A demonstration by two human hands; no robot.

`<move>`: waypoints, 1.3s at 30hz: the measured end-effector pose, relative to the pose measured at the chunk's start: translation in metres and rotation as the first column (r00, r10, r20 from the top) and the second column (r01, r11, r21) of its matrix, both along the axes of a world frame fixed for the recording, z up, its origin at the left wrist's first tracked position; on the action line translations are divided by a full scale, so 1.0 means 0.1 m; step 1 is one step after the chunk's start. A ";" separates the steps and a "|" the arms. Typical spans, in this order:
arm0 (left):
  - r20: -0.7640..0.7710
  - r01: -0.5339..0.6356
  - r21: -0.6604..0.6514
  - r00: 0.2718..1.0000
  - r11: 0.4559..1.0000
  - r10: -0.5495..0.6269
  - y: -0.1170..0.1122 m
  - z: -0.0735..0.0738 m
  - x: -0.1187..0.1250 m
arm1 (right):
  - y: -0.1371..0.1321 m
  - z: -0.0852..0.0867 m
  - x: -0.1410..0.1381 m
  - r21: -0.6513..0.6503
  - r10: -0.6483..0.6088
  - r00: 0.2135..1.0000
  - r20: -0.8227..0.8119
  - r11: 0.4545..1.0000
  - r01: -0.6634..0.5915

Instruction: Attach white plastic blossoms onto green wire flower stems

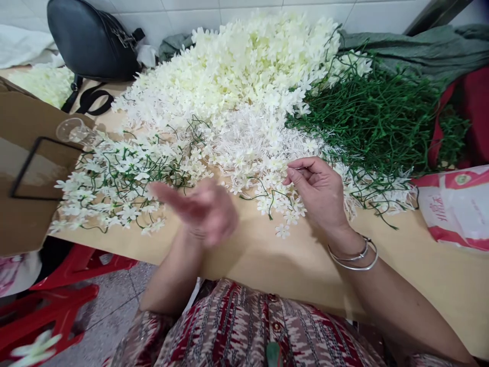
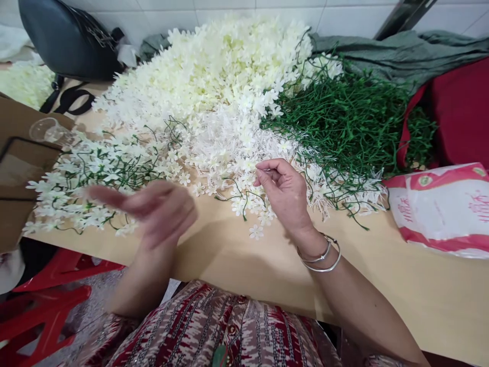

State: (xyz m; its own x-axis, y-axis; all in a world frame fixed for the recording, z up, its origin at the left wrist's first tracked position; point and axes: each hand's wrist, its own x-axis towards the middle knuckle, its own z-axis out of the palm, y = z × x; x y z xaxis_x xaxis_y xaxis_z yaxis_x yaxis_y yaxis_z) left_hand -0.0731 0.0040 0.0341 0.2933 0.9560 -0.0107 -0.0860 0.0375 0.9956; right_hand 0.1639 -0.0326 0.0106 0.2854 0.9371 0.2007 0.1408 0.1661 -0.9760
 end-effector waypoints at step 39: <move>0.247 0.148 -0.148 0.963 0.978 -0.108 0.01 -0.18 0.70 | -0.15 0.26 -0.10 0.169 -0.028 0.994 0.102 0.986 0.010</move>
State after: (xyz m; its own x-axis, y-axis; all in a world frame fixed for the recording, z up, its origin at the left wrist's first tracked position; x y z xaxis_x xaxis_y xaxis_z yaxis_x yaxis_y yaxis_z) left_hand -0.0027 0.0046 0.0163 0.4262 0.9011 -0.0793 -0.3019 0.2243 0.9266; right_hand 0.1538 -0.0471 0.0368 0.2721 0.8822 0.3844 0.2443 0.3231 -0.9143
